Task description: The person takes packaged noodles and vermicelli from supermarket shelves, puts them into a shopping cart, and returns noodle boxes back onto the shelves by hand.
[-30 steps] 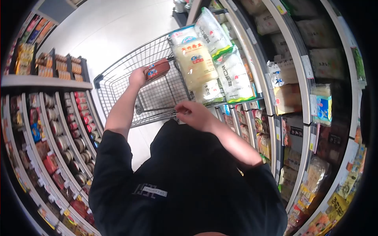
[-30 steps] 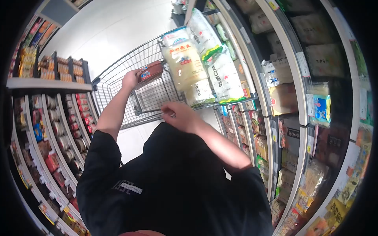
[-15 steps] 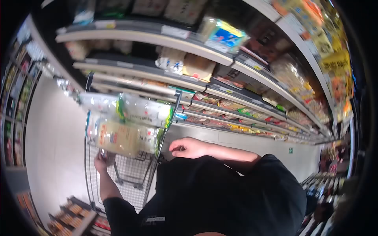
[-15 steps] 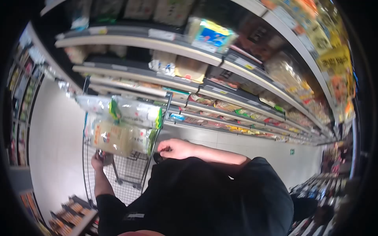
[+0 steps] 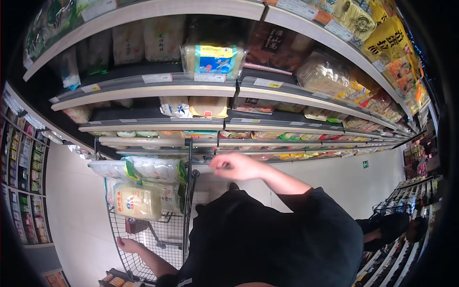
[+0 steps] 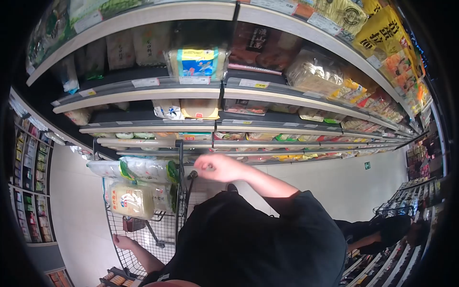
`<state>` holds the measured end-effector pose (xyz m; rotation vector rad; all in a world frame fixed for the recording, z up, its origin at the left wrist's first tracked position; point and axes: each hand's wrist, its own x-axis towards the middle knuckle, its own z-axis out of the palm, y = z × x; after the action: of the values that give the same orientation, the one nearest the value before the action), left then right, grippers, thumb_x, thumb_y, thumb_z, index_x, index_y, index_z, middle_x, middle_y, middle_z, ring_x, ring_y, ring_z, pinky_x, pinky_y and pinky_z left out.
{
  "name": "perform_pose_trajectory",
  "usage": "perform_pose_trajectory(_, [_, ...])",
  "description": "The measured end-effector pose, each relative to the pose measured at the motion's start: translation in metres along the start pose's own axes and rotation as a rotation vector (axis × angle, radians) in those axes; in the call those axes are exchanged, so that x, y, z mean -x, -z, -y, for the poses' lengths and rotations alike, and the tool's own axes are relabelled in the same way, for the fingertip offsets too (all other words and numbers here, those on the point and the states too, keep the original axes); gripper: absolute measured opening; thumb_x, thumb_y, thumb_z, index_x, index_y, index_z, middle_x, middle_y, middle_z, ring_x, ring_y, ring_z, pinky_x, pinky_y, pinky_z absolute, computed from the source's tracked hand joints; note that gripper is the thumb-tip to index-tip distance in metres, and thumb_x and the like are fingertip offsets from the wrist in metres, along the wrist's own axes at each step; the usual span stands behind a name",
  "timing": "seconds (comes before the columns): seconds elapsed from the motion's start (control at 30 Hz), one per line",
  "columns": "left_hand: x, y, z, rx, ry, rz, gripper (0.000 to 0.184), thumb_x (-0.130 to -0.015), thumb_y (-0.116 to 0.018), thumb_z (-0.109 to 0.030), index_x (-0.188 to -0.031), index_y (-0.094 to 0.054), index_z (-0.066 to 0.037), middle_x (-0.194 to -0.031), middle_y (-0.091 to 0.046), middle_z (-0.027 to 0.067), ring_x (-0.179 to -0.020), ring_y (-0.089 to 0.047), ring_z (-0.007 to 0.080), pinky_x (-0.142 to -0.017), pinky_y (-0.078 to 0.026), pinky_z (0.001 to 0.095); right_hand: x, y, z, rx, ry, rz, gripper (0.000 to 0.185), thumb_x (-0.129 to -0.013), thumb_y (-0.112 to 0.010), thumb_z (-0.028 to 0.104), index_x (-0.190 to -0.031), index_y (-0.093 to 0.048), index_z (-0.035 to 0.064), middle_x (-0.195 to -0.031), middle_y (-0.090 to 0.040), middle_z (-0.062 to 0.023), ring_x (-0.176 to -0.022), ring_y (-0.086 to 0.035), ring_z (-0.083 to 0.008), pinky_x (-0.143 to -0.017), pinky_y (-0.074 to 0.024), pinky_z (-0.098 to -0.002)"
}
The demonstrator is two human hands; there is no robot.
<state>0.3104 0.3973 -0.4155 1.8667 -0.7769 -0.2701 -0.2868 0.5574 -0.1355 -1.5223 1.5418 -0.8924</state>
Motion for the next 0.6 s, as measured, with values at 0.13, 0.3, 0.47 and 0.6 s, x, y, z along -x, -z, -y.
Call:
perform_pose_trajectory(0.13, [0.091, 0.027, -0.234, 0.272, -0.169, 0.112, 0.020, -0.100, -0.053, -0.004, -0.113, -0.065, 0.005, -0.113, -0.066, 0.0134, -0.105, -0.062, 0.0240, -0.099, -0.049, 0.0369, 0.011, 0.098, 0.022, 0.012, 0.099, -0.541, 0.019, -0.096, -0.068, 0.007, -0.114, -0.068, 0.0022, -0.095, -0.066, 0.0011, -0.088, -0.061, -0.0054, -0.078, -0.0517, -0.0245])
perform_pose_trajectory(0.3, [0.187, -0.026, -0.401, 0.554, -0.736, 0.736, 0.014, -0.096, -0.054, 0.008, -0.104, -0.064, 0.004, -0.107, -0.065, 0.0117, -0.101, -0.062, 0.0237, -0.097, -0.049, 0.0346, 0.005, 0.178, 0.019, -0.158, 0.209, -0.852, 0.019, -0.098, -0.069, 0.009, -0.114, -0.066, 0.0003, -0.101, -0.067, 0.0003, -0.092, -0.061, -0.0064, -0.083, -0.0515, -0.0238])
perform_pose_trajectory(0.47, [0.268, -0.102, -0.542, 0.367, -1.052, 0.969, 0.038, -0.094, -0.062, -0.008, -0.132, -0.062, -0.003, -0.130, -0.066, 0.0160, -0.119, -0.064, 0.0293, -0.101, -0.048, 0.0366, -0.042, 0.205, 0.025, 0.157, 0.197, -0.802, 0.048, -0.092, -0.073, 0.021, -0.131, -0.056, -0.0016, -0.115, -0.069, -0.0155, -0.102, -0.068, -0.0231, -0.092, -0.0548, -0.0354])
perform_pose_trajectory(0.6, [0.286, -0.197, -0.587, 0.144, -1.084, 0.959, 0.065, -0.092, -0.067, -0.022, -0.149, -0.044, -0.002, -0.136, -0.064, 0.0218, -0.129, -0.060, 0.0359, -0.113, -0.042, 0.0430, -0.075, 0.214, 0.024, 0.341, 0.031, -0.766, 0.066, -0.092, -0.073, 0.031, -0.138, -0.046, -0.0060, -0.126, -0.066, -0.0250, -0.113, -0.066, -0.0331, -0.097, -0.0526, -0.0409])
